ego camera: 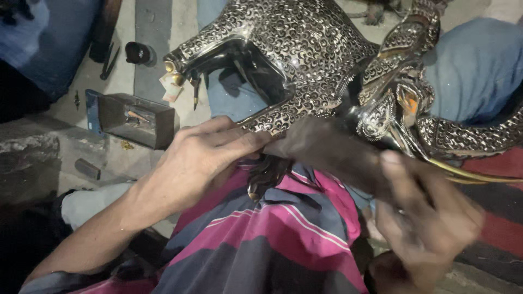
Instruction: The person sits on the floor holding a decorated metal elephant figurine on their lap and hammers a punch against its leg and body with a wooden mallet, repositioning the punch repeatedly to work the embossed surface.
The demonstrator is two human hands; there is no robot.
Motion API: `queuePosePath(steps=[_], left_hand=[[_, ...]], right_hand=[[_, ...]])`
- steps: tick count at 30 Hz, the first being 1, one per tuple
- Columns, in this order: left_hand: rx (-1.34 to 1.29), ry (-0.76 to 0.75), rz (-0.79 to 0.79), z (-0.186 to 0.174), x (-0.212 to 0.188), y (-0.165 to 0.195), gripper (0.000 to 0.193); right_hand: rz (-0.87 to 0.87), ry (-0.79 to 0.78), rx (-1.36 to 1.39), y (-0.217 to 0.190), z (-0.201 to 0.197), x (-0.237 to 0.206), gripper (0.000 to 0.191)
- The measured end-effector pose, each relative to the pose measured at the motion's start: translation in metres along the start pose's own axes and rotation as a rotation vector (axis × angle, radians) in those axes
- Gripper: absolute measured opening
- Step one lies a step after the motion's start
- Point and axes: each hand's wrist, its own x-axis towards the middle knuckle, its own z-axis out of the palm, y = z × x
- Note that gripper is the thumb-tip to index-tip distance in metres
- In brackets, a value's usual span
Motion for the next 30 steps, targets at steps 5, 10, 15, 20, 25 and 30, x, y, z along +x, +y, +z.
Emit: queuePosePath(steps=[5, 10, 15, 20, 25, 30], left_hand=[[-0.033, -0.017, 0.068, -0.003, -0.002, -0.004, 0.051], [0.008, -0.047, 0.075, -0.001, -0.004, -0.009, 0.059], [-0.062, -0.066, 0.076, -0.005, -0.005, -0.013, 0.059], [-0.054, -0.075, 0.053, -0.004, -0.007, -0.013, 0.063], [-0.019, -0.143, 0.051, -0.005, -0.008, -0.016, 0.067], [-0.113, -0.076, 0.093, -0.006, -0.006, -0.019, 0.057]], right_hand=[[-0.017, 0.073, 0.055, -0.022, 0.014, 0.013, 0.043], [0.055, 0.101, 0.106, -0.036, 0.016, 0.027, 0.031], [-0.098, 0.263, 0.029, -0.028, 0.026, 0.022, 0.033], [-0.045, 0.211, 0.010, -0.018, 0.028, 0.001, 0.039], [0.011, 0.217, 0.061, -0.021, 0.026, 0.006, 0.045], [-0.046, 0.208, 0.030, -0.029, 0.023, 0.015, 0.050]])
